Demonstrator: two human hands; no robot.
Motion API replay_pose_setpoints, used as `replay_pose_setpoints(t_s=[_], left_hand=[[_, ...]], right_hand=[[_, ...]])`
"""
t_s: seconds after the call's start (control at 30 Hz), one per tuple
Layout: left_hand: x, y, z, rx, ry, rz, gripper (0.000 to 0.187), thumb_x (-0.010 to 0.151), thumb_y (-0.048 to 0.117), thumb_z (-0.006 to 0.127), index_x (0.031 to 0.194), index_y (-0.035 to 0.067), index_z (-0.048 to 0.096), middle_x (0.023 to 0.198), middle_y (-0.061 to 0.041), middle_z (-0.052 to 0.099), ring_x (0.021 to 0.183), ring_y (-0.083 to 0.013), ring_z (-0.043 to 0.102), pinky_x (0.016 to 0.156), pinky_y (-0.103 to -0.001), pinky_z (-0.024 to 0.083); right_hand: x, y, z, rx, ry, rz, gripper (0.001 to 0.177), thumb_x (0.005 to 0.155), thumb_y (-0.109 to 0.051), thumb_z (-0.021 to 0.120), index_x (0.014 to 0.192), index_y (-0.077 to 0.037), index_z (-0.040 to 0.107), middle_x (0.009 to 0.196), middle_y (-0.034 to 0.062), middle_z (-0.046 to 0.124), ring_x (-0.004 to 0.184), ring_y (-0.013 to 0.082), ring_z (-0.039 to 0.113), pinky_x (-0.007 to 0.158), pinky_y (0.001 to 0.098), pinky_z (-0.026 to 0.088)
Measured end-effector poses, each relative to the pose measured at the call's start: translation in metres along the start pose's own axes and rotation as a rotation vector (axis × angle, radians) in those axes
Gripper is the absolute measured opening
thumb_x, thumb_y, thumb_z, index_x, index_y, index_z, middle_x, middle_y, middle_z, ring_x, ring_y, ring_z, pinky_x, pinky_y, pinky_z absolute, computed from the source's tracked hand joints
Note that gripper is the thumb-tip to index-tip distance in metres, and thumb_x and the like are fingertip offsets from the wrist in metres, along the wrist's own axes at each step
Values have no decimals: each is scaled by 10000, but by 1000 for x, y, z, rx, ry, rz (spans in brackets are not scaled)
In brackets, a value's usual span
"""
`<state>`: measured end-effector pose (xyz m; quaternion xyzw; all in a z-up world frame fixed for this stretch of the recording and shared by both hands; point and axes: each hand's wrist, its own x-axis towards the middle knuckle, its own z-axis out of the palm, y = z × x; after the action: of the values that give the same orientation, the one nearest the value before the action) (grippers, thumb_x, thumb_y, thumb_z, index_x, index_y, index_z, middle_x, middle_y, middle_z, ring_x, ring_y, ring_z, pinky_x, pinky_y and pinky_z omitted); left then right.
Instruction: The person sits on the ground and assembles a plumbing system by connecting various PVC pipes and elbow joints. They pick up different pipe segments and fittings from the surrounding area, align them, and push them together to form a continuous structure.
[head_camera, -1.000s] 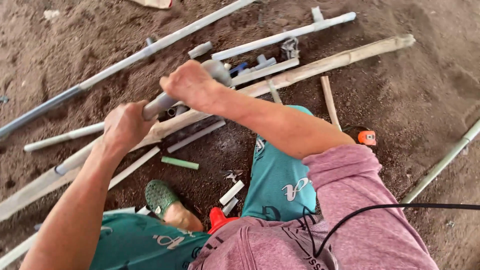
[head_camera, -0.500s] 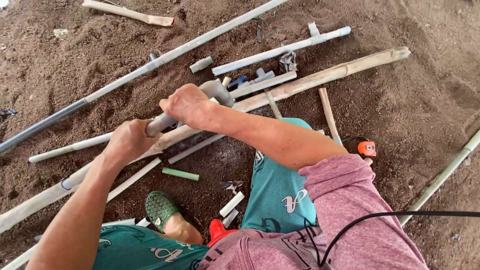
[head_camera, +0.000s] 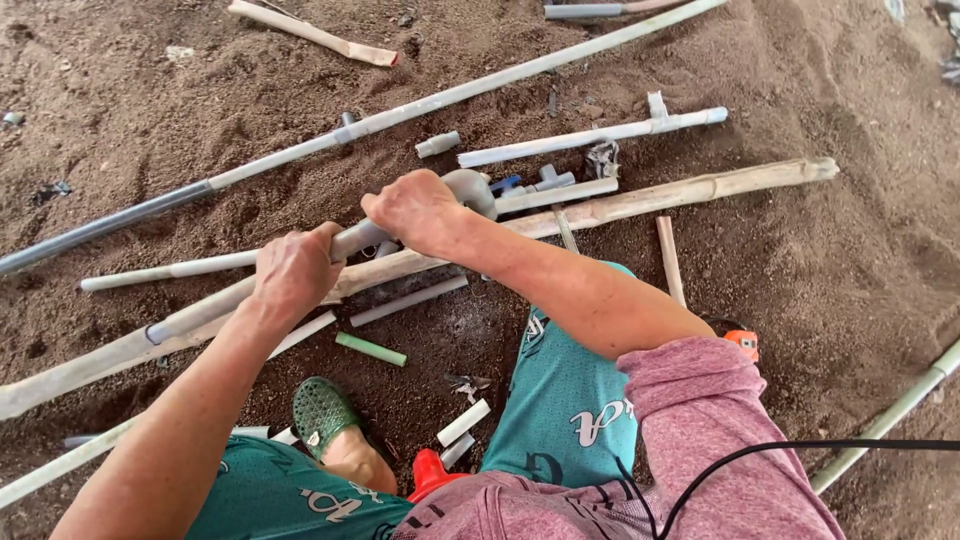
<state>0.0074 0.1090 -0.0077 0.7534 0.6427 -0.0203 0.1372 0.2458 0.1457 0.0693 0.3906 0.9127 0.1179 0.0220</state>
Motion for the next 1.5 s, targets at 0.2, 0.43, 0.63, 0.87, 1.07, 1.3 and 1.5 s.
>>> replay_pose_setpoints(t_s=[0.2, 0.43, 0.63, 0.87, 1.07, 1.3, 1.5], left_hand=[[-34, 38, -98, -264, -350, 9, 288, 903, 275, 735, 1149, 137, 791, 976, -219, 816, 924, -384, 796, 882, -476, 609], [-15, 26, -62, -306, -342, 62, 433, 843, 361, 772, 1147, 57, 832, 1026, -279, 801, 1014, -460, 781, 898, -562, 608], [-1, 30, -45, -144, -134, 11, 302, 817, 431, 793, 1067, 262, 810, 1025, -125, 818, 1078, -337, 788, 927, -478, 634], [4, 29, -28, -138, -71, 26, 272, 848, 364, 755, 1064, 200, 779, 1002, -166, 809, 1056, -377, 786, 922, -503, 635], [3, 36, -20, -126, 8, 34, 227, 818, 311, 754, 1011, 189, 757, 924, -162, 796, 1000, -380, 796, 874, -520, 640], [1, 43, -17, -137, 24, 42, 212, 833, 291, 766, 998, 159, 749, 902, -165, 788, 988, -393, 797, 866, -522, 632], [-2, 46, -30, -174, -18, 10, 198, 842, 297, 774, 982, 157, 786, 937, -165, 808, 1021, -378, 797, 878, -504, 631]], right_hand=[[-18, -8, -6, -28, 169, -87, 223, 864, -76, 760, 1079, -134, 744, 823, 107, 809, 765, 275, 802, 662, 417, 610], [-8, -7, 42, -100, 419, -111, 320, 697, -99, 823, 967, -124, 653, 683, 70, 724, 593, 248, 739, 608, 417, 549], [-1, 9, 40, -138, 385, -125, 300, 675, -75, 765, 958, -141, 691, 635, 59, 678, 532, 266, 701, 518, 429, 500], [-1, 12, 39, -75, 295, -105, 198, 732, -81, 705, 894, -193, 688, 632, 69, 700, 567, 277, 724, 497, 426, 520], [2, 14, 28, -11, -37, -35, 156, 816, -104, 671, 908, -201, 751, 741, 69, 794, 736, 302, 801, 599, 442, 615], [0, 21, 29, -18, -215, -10, 247, 826, -211, 734, 1072, -229, 755, 836, 75, 822, 847, 312, 819, 694, 471, 656], [0, 21, 42, -122, -46, -32, 389, 790, -286, 806, 1153, -225, 679, 913, 47, 805, 876, 278, 788, 770, 435, 596]])
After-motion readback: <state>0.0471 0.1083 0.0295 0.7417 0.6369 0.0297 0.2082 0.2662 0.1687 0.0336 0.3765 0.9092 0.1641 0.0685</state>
